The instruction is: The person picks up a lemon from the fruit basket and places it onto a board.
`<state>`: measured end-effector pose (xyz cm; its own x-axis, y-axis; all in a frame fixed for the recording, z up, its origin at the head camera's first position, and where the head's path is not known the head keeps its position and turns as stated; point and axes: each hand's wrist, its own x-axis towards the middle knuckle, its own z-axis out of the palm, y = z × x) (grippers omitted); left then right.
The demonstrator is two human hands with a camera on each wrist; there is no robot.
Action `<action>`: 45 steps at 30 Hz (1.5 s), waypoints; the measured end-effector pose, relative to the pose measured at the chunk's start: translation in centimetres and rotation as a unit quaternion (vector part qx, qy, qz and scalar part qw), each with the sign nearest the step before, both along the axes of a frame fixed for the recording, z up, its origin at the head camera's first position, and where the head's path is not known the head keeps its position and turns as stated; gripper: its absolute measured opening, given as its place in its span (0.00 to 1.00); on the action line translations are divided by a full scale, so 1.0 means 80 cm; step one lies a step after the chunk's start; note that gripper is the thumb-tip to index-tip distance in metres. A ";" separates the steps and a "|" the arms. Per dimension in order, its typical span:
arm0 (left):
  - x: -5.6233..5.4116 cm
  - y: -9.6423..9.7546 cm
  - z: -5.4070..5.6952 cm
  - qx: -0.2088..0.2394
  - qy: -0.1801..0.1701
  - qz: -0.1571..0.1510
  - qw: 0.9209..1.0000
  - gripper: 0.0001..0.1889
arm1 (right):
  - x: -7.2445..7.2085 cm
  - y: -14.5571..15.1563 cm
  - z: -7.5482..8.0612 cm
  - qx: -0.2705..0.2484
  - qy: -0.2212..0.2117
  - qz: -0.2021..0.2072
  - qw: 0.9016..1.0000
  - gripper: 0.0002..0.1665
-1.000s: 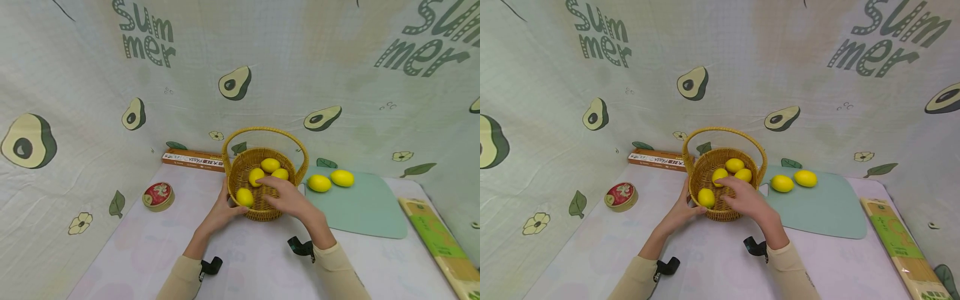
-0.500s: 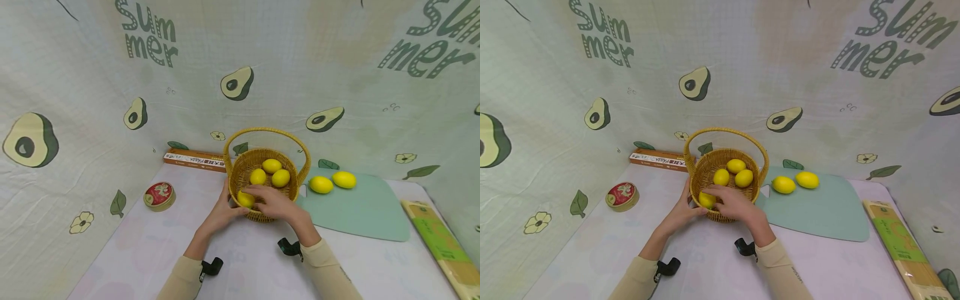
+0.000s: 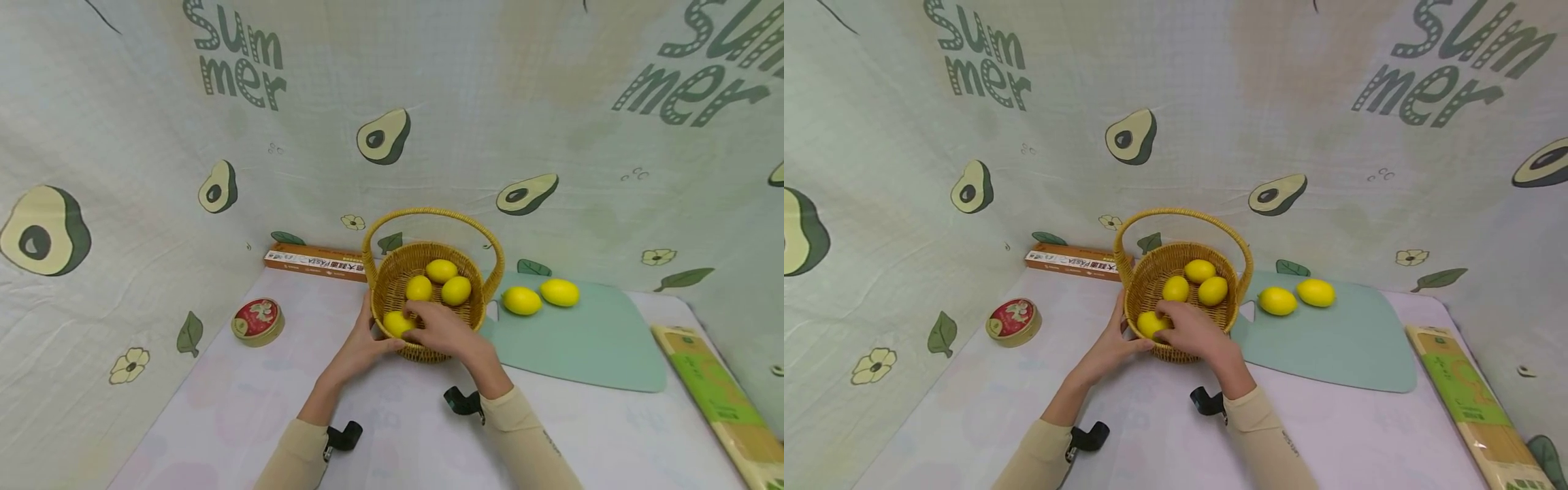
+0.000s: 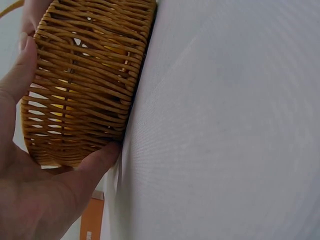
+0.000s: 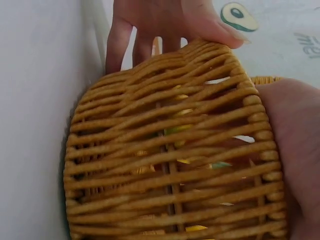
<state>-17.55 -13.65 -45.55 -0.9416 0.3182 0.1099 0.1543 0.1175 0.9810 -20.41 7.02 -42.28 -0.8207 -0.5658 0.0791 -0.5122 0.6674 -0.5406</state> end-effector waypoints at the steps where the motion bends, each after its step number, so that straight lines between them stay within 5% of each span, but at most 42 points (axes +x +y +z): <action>1: 0.000 0.000 -0.001 -0.001 -0.001 -0.001 1.000 0.61 | 0.000 -0.001 0.000 0.001 0.000 -0.004 1.000 0.14; 12: -0.012 0.005 -0.029 -0.003 0.010 0.000 1.000 0.63 | -0.002 0.003 0.000 -0.002 -0.021 0.022 1.000 0.27; 24: 0.000 0.009 -0.004 0.005 -0.014 -0.010 1.000 0.63 | -0.002 0.006 -0.004 -0.005 -0.022 0.019 1.000 0.14; 34: -0.008 0.004 -0.023 -0.027 0.009 0.010 1.000 0.62 | -0.002 0.009 0.002 -0.021 -0.012 0.005 1.000 0.26; 45: -0.010 -0.004 -0.029 -0.028 0.004 0.019 0.999 0.63 | 0.009 0.019 0.010 -0.024 0.035 -0.029 0.999 0.27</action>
<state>-18.36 -13.95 -47.85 -0.9519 0.2891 0.1013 0.1575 0.1784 0.9713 -19.70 8.53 -41.46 -0.8435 -0.5116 0.1637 -0.5111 0.6707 -0.5375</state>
